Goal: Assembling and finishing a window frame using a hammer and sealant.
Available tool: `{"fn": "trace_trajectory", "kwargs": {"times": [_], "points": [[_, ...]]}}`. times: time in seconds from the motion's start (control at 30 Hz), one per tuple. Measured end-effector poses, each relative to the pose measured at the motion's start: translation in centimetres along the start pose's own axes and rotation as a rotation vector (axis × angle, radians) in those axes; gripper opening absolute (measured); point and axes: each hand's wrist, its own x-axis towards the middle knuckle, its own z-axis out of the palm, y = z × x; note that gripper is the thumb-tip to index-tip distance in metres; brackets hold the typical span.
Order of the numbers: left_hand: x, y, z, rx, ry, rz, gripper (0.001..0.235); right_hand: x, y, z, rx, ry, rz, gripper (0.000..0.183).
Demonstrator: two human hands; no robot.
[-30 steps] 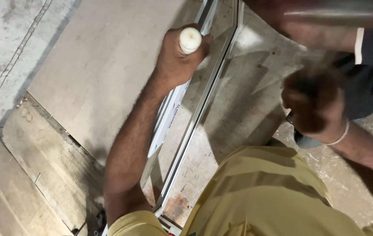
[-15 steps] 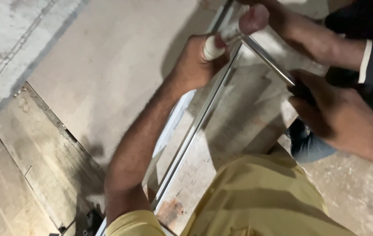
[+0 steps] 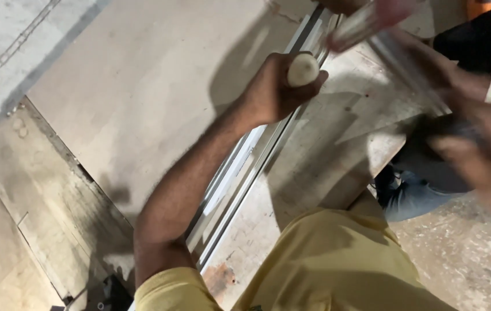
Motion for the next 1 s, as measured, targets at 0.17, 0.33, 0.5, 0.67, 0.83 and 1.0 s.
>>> {"fn": "trace_trajectory", "kwargs": {"times": [0.17,0.33,0.5,0.67,0.83,1.0], "points": [[0.1,-0.4,0.0,-0.02,-0.009,0.011,0.025,8.3,-0.4,6.6,0.003,-0.059,0.043,0.052],[0.3,-1.4,-0.2,-0.024,0.002,0.129,0.022,16.7,-4.0,9.0,-0.011,-0.097,0.105,0.055],[0.4,-0.2,-0.5,-0.027,0.029,0.062,0.021,21.6,-4.8,11.0,-0.013,-0.144,0.146,0.058],[0.3,-0.5,-0.1,-0.044,0.011,0.001,0.022,4.8,-13.5,0.2,-0.011,-0.207,0.198,0.061],[0.4,-0.3,0.6,-0.053,0.049,0.104,0.02,-7.4,-7.8,5.3,-0.243,-0.298,0.358,0.044],[0.4,0.0,-0.3,-0.061,0.02,-0.023,0.022,-4.2,-8.5,3.5,-0.103,-0.276,0.41,0.048]]}}
